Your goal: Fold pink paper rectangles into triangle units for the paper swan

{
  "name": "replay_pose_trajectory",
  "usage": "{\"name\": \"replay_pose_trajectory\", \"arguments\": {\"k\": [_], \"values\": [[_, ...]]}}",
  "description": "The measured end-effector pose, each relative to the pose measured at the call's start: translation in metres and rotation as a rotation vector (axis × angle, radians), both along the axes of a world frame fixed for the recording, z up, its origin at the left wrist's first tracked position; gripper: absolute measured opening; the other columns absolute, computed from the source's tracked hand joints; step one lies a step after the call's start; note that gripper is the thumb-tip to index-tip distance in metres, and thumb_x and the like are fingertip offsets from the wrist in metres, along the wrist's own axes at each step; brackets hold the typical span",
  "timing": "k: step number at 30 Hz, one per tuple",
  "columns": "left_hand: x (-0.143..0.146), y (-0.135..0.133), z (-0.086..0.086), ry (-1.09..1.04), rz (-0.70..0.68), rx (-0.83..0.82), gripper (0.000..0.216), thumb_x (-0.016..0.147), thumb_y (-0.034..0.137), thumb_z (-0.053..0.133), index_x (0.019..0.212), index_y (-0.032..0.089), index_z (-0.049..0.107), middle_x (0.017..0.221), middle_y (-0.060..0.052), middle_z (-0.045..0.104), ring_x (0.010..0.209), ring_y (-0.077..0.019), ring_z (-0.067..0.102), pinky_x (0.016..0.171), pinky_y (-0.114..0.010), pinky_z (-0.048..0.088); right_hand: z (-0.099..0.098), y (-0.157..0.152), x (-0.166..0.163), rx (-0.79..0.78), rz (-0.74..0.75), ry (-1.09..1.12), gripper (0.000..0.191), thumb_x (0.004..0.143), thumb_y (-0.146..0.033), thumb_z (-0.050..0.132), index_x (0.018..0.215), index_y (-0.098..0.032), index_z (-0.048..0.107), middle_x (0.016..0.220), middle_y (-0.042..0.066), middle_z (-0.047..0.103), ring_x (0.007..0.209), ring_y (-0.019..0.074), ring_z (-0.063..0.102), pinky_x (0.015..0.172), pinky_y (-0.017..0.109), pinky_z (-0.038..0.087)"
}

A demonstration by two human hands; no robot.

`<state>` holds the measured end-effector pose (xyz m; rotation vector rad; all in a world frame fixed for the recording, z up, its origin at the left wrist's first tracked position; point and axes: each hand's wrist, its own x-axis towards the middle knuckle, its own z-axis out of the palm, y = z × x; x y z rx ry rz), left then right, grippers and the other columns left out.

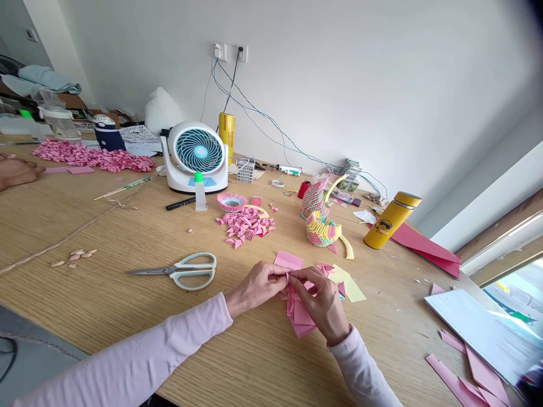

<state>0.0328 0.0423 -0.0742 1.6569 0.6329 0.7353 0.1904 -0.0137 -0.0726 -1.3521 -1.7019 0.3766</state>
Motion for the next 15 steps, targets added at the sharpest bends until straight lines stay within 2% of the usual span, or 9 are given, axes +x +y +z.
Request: {"name": "replay_pose_trajectory", "arguments": {"k": [4, 7, 11, 13, 15], "values": [[-0.0008, -0.0006, -0.0005, 0.046, -0.021, 0.075, 0.032, 0.078, 0.018, 0.049, 0.098, 0.011, 0.072, 0.079, -0.004, 0.070, 0.071, -0.0167, 0.061, 0.063, -0.023, 0.049, -0.0013, -0.0005, 0.0003, 0.039, -0.023, -0.099, 0.010, 0.084, -0.021, 0.059, 0.081, -0.020, 0.069, 0.078, 0.004, 0.068, 0.069, 0.0175, 0.062, 0.056, 0.025, 0.044], [-0.0008, -0.0029, 0.0014, 0.049, -0.042, 0.071, 0.030, 0.076, 0.013, 0.049, 0.094, 0.012, 0.072, 0.082, -0.004, 0.070, 0.074, -0.0172, 0.061, 0.064, -0.023, 0.049, -0.0031, -0.0017, -0.0007, 0.066, -0.067, -0.209, 0.011, 0.085, -0.020, 0.057, 0.080, -0.020, 0.067, 0.075, 0.004, 0.066, 0.069, 0.0179, 0.060, 0.058, 0.026, 0.043], [-0.0007, -0.0046, 0.0056, -0.043, -0.122, -0.083, 0.025, 0.081, 0.019, 0.050, 0.096, 0.012, 0.069, 0.087, -0.006, 0.069, 0.080, -0.0195, 0.064, 0.070, -0.028, 0.053, -0.0047, -0.0019, -0.0023, 0.140, -0.137, -0.335, 0.015, 0.088, -0.021, 0.051, 0.079, -0.018, 0.064, 0.076, 0.005, 0.065, 0.071, 0.0191, 0.059, 0.062, 0.028, 0.043], [-0.0007, -0.0037, 0.0064, -0.100, -0.146, -0.177, 0.028, 0.085, 0.028, 0.051, 0.102, 0.011, 0.066, 0.095, -0.009, 0.068, 0.088, -0.0225, 0.065, 0.071, -0.033, 0.055, -0.0048, -0.0009, -0.0017, 0.147, -0.142, -0.303, 0.014, 0.087, -0.020, 0.051, 0.079, -0.018, 0.062, 0.075, 0.005, 0.064, 0.070, 0.0186, 0.059, 0.061, 0.028, 0.043], [-0.0005, -0.0017, 0.0051, -0.126, -0.113, -0.225, 0.033, 0.084, 0.035, 0.056, 0.105, 0.010, 0.062, 0.097, -0.012, 0.068, 0.090, -0.0246, 0.066, 0.069, -0.035, 0.056, -0.0047, 0.0004, 0.0000, 0.119, -0.120, -0.215, 0.012, 0.086, -0.019, 0.052, 0.078, -0.018, 0.061, 0.073, 0.004, 0.064, 0.067, 0.0171, 0.059, 0.058, 0.025, 0.044]]}}
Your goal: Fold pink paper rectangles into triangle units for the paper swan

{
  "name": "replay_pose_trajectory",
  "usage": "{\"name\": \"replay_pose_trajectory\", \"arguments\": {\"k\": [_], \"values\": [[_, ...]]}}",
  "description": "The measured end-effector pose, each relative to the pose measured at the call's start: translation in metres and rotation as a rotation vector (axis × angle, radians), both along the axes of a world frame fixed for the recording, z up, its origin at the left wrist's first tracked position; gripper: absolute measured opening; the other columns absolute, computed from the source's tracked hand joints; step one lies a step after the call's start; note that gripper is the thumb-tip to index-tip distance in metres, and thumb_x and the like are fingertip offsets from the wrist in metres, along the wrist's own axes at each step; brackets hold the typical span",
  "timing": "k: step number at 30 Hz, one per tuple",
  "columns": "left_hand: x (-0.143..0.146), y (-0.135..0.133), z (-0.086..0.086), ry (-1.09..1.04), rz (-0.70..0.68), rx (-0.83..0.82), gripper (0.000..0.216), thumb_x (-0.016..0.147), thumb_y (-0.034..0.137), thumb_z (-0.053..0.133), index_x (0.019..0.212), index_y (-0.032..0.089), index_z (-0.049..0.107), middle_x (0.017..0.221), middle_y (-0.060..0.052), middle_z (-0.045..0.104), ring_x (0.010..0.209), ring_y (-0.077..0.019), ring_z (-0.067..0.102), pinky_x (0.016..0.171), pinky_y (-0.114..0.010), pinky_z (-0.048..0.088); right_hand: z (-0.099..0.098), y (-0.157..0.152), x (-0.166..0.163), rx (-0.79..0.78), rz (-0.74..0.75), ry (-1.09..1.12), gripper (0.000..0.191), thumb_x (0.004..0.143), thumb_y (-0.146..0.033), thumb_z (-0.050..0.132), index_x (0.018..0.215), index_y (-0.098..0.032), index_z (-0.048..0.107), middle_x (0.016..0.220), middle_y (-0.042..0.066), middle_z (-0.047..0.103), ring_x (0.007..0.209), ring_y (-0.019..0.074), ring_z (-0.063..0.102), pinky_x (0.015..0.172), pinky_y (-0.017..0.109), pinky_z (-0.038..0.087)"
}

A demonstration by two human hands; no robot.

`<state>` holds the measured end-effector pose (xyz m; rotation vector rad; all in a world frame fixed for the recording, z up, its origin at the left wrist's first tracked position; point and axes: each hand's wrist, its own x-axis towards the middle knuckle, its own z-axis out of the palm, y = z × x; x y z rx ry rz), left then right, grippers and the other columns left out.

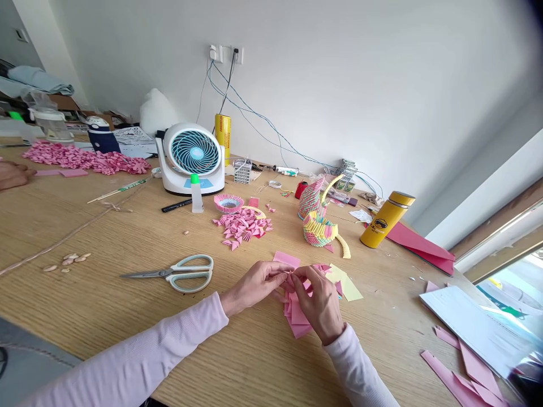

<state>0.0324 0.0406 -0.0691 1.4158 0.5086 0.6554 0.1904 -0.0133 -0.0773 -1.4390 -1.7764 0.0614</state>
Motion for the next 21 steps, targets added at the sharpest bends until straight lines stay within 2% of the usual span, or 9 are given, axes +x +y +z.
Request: {"name": "replay_pose_trajectory", "arguments": {"k": [5, 15, 21], "values": [[0.0009, 0.0048, -0.0073, -0.022, 0.060, -0.033, 0.036, 0.079, 0.040, 0.066, 0.098, 0.010, 0.056, 0.090, -0.013, 0.068, 0.084, -0.0247, 0.069, 0.066, -0.036, 0.057, 0.0013, 0.0012, 0.0039, -0.060, 0.061, 0.139, 0.009, 0.084, -0.018, 0.054, 0.079, -0.019, 0.062, 0.071, 0.002, 0.065, 0.063, 0.0148, 0.059, 0.053, 0.022, 0.046], [0.0005, 0.0042, -0.0091, -0.007, 0.040, -0.045, 0.035, 0.078, 0.042, 0.066, 0.091, 0.012, 0.056, 0.085, -0.011, 0.071, 0.079, -0.0230, 0.070, 0.067, -0.035, 0.057, 0.0048, -0.0005, 0.0029, -0.068, 0.119, 0.117, 0.012, 0.082, -0.015, 0.051, 0.077, -0.018, 0.061, 0.069, 0.002, 0.063, 0.063, 0.0149, 0.058, 0.056, 0.025, 0.047], [-0.0012, 0.0046, -0.0053, -0.003, 0.015, -0.028, 0.041, 0.080, 0.040, 0.065, 0.109, 0.011, 0.060, 0.093, -0.012, 0.071, 0.084, -0.0246, 0.070, 0.067, -0.033, 0.058, 0.0059, 0.0000, 0.0048, -0.107, 0.091, 0.294, 0.008, 0.083, -0.025, 0.056, 0.084, -0.018, 0.061, 0.074, 0.003, 0.066, 0.066, 0.0157, 0.062, 0.051, 0.022, 0.046]]}}
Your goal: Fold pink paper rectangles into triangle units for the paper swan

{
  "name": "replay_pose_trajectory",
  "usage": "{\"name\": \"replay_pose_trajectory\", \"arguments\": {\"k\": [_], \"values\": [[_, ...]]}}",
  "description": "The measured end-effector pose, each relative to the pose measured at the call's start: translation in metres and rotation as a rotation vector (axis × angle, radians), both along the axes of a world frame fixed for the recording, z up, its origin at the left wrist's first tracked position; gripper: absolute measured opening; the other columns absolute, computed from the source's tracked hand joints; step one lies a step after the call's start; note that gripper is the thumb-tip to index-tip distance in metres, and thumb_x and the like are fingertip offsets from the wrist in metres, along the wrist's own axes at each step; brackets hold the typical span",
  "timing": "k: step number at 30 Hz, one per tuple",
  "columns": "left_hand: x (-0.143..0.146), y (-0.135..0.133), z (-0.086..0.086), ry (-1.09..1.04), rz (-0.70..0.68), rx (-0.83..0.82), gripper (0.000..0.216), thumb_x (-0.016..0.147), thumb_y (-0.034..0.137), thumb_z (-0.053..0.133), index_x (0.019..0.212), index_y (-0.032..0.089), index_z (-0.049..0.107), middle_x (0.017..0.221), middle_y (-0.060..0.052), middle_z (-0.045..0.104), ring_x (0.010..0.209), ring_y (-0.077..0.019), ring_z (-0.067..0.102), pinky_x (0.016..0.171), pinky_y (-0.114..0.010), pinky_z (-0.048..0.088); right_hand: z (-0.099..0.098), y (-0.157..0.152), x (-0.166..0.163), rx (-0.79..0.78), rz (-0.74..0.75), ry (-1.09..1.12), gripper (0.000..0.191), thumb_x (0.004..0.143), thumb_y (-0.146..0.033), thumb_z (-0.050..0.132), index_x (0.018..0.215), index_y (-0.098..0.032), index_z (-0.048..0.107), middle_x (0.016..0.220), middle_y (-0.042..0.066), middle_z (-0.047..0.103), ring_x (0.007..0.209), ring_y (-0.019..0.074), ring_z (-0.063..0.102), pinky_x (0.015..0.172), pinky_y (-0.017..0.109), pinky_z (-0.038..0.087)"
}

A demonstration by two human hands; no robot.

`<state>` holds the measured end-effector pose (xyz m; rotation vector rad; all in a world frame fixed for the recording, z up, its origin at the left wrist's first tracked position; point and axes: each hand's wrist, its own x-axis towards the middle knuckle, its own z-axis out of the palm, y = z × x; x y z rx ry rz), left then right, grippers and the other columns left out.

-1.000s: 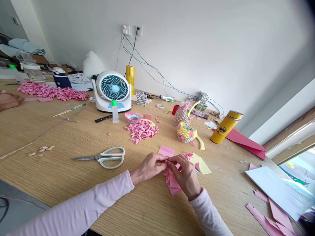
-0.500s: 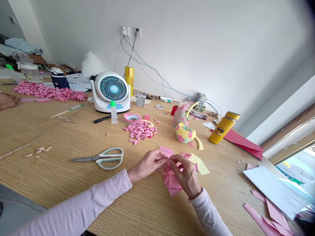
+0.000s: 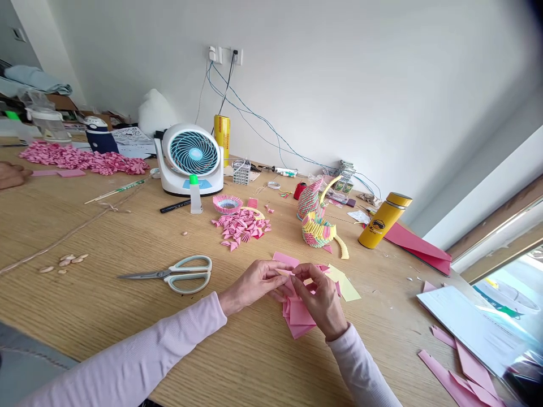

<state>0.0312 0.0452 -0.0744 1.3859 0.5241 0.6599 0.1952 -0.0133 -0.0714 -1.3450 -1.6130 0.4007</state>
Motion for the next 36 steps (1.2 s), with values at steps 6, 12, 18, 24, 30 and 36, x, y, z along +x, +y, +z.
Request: {"name": "replay_pose_trajectory", "arguments": {"k": [6, 12, 18, 24, 30, 36], "values": [[-0.003, 0.000, 0.006, -0.002, 0.073, 0.070, 0.035, 0.082, 0.039, 0.061, 0.098, 0.009, 0.066, 0.084, -0.010, 0.069, 0.082, -0.0227, 0.068, 0.058, -0.026, 0.057, 0.001, -0.002, -0.002, -0.042, -0.019, 0.107, 0.019, 0.087, -0.036, 0.053, 0.080, -0.018, 0.055, 0.070, 0.002, 0.060, 0.063, 0.0148, 0.059, 0.046, 0.021, 0.042], [-0.002, 0.001, 0.009, -0.018, 0.205, 0.115, 0.027, 0.081, 0.036, 0.062, 0.088, 0.010, 0.062, 0.073, -0.004, 0.063, 0.061, -0.0133, 0.064, 0.037, -0.013, 0.042, -0.006, -0.001, -0.008, -0.088, 0.049, 0.165, 0.025, 0.081, -0.038, 0.063, 0.091, -0.020, 0.048, 0.077, 0.002, 0.060, 0.059, 0.0140, 0.061, 0.047, 0.023, 0.047], [-0.002, -0.001, 0.009, -0.053, 0.157, 0.019, 0.025, 0.079, 0.035, 0.064, 0.086, 0.013, 0.056, 0.070, -0.002, 0.060, 0.059, -0.0127, 0.060, 0.039, -0.016, 0.045, -0.008, 0.000, -0.007, -0.057, 0.023, 0.215, 0.023, 0.082, -0.032, 0.060, 0.100, -0.019, 0.051, 0.079, 0.004, 0.067, 0.063, 0.0166, 0.066, 0.056, 0.027, 0.053], [-0.004, -0.003, 0.018, -0.008, 0.106, -0.040, 0.035, 0.083, 0.040, 0.058, 0.106, 0.014, 0.060, 0.094, -0.009, 0.065, 0.071, -0.0155, 0.065, 0.047, -0.020, 0.050, -0.003, -0.001, -0.002, -0.046, 0.016, 0.106, 0.019, 0.083, -0.028, 0.058, 0.099, -0.020, 0.054, 0.075, 0.003, 0.066, 0.067, 0.0174, 0.066, 0.056, 0.026, 0.051], [-0.005, -0.004, 0.017, 0.080, 0.142, 0.002, 0.032, 0.078, 0.034, 0.066, 0.101, 0.012, 0.067, 0.096, -0.010, 0.067, 0.086, -0.0193, 0.065, 0.051, -0.017, 0.047, -0.006, 0.002, 0.003, -0.040, 0.076, 0.189, 0.020, 0.085, -0.034, 0.058, 0.098, -0.019, 0.056, 0.078, 0.003, 0.064, 0.060, 0.0138, 0.063, 0.054, 0.024, 0.053], [-0.001, -0.003, 0.008, 0.011, 0.146, 0.004, 0.037, 0.073, 0.038, 0.071, 0.098, 0.011, 0.064, 0.100, -0.011, 0.065, 0.085, -0.0229, 0.067, 0.055, -0.024, 0.054, -0.009, 0.002, -0.001, -0.113, 0.091, 0.300, 0.024, 0.084, -0.039, 0.058, 0.096, -0.019, 0.053, 0.077, 0.002, 0.060, 0.048, 0.0105, 0.059, 0.039, 0.020, 0.047]]}}
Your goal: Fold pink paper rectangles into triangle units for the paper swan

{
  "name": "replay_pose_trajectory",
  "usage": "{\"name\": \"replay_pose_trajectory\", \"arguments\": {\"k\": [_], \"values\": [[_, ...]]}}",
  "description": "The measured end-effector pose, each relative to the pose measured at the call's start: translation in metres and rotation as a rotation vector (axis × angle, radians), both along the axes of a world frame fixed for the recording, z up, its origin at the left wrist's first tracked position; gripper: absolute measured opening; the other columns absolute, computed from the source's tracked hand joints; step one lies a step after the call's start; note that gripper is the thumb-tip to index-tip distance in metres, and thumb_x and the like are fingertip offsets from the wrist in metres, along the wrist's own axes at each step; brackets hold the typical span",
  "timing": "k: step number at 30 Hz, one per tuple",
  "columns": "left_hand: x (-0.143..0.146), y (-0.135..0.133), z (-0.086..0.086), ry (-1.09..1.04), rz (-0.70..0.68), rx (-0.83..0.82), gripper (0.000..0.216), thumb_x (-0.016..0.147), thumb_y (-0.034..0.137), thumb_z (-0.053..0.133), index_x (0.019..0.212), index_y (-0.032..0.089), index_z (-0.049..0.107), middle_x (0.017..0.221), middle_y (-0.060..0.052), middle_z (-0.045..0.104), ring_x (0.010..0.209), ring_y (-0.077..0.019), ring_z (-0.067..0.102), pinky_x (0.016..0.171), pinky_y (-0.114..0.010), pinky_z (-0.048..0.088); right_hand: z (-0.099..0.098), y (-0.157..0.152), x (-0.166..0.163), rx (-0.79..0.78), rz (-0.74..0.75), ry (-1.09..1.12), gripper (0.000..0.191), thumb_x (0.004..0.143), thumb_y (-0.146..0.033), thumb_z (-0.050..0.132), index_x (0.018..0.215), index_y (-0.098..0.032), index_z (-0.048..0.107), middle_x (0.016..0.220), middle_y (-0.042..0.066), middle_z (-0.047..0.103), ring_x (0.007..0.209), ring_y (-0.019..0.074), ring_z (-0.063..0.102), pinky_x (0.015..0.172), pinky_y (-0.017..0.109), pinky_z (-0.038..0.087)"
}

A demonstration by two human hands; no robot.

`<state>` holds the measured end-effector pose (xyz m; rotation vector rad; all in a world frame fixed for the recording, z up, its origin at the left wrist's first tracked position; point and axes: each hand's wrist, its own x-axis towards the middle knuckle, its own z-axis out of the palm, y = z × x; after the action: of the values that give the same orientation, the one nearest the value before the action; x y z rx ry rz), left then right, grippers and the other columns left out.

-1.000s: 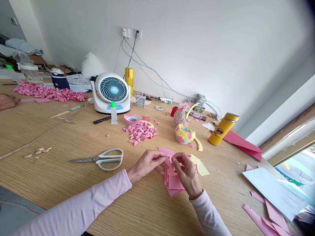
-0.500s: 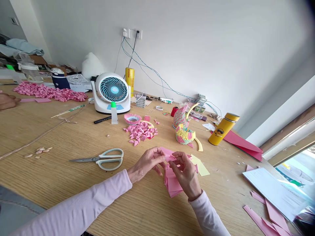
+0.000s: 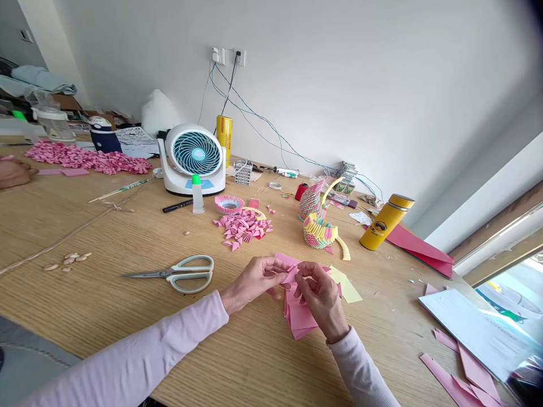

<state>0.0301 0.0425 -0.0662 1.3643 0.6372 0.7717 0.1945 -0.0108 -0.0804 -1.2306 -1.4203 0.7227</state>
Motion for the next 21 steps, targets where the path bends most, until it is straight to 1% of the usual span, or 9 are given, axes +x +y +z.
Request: {"name": "replay_pose_trajectory", "arguments": {"k": [5, 10, 12, 15, 18, 21], "values": [[0.004, 0.002, -0.006, 0.014, 0.054, 0.100, 0.037, 0.071, 0.041, 0.071, 0.091, 0.011, 0.063, 0.093, -0.010, 0.064, 0.078, -0.0209, 0.066, 0.050, -0.024, 0.054, -0.005, 0.001, -0.006, -0.015, -0.047, 0.020, 0.029, 0.083, -0.044, 0.058, 0.095, -0.018, 0.055, 0.074, 0.004, 0.062, 0.055, 0.0160, 0.066, 0.037, 0.020, 0.049], [0.005, 0.002, -0.011, 0.042, 0.081, 0.161, 0.031, 0.074, 0.038, 0.068, 0.091, 0.012, 0.062, 0.090, -0.009, 0.065, 0.076, -0.0211, 0.067, 0.049, -0.024, 0.054, -0.005, 0.000, -0.013, -0.025, -0.063, -0.011, 0.030, 0.085, -0.046, 0.055, 0.095, -0.017, 0.058, 0.075, 0.007, 0.067, 0.061, 0.0193, 0.068, 0.041, 0.023, 0.052], [0.005, 0.002, -0.012, 0.066, 0.097, 0.197, 0.024, 0.076, 0.033, 0.066, 0.089, 0.012, 0.062, 0.085, -0.007, 0.067, 0.074, -0.0200, 0.068, 0.051, -0.024, 0.054, -0.003, 0.000, -0.015, -0.006, -0.055, -0.052, 0.029, 0.086, -0.045, 0.055, 0.093, -0.017, 0.059, 0.075, 0.008, 0.068, 0.061, 0.0188, 0.067, 0.046, 0.025, 0.053], [0.006, 0.002, -0.012, 0.097, 0.129, 0.262, 0.013, 0.077, 0.024, 0.064, 0.084, 0.013, 0.063, 0.080, -0.005, 0.068, 0.070, -0.0170, 0.068, 0.058, -0.025, 0.055, -0.002, 0.000, -0.018, 0.035, -0.075, -0.142, 0.028, 0.086, -0.043, 0.055, 0.087, -0.016, 0.061, 0.072, 0.007, 0.066, 0.059, 0.0176, 0.064, 0.054, 0.028, 0.054], [0.007, 0.002, -0.012, 0.110, 0.151, 0.304, 0.009, 0.076, 0.020, 0.063, 0.082, 0.013, 0.064, 0.080, -0.005, 0.069, 0.069, -0.0160, 0.068, 0.064, -0.025, 0.055, -0.002, 0.000, -0.018, 0.040, -0.092, -0.193, 0.026, 0.087, -0.040, 0.054, 0.086, -0.016, 0.063, 0.070, 0.007, 0.066, 0.059, 0.0177, 0.063, 0.054, 0.027, 0.053], [0.007, 0.000, -0.011, 0.131, 0.163, 0.321, 0.012, 0.077, 0.022, 0.062, 0.083, 0.013, 0.065, 0.082, -0.006, 0.069, 0.070, -0.0166, 0.068, 0.065, -0.026, 0.054, -0.002, 0.000, -0.017, 0.050, -0.099, -0.240, 0.021, 0.087, -0.033, 0.051, 0.084, -0.016, 0.064, 0.071, 0.006, 0.066, 0.059, 0.0170, 0.062, 0.052, 0.025, 0.050]]}}
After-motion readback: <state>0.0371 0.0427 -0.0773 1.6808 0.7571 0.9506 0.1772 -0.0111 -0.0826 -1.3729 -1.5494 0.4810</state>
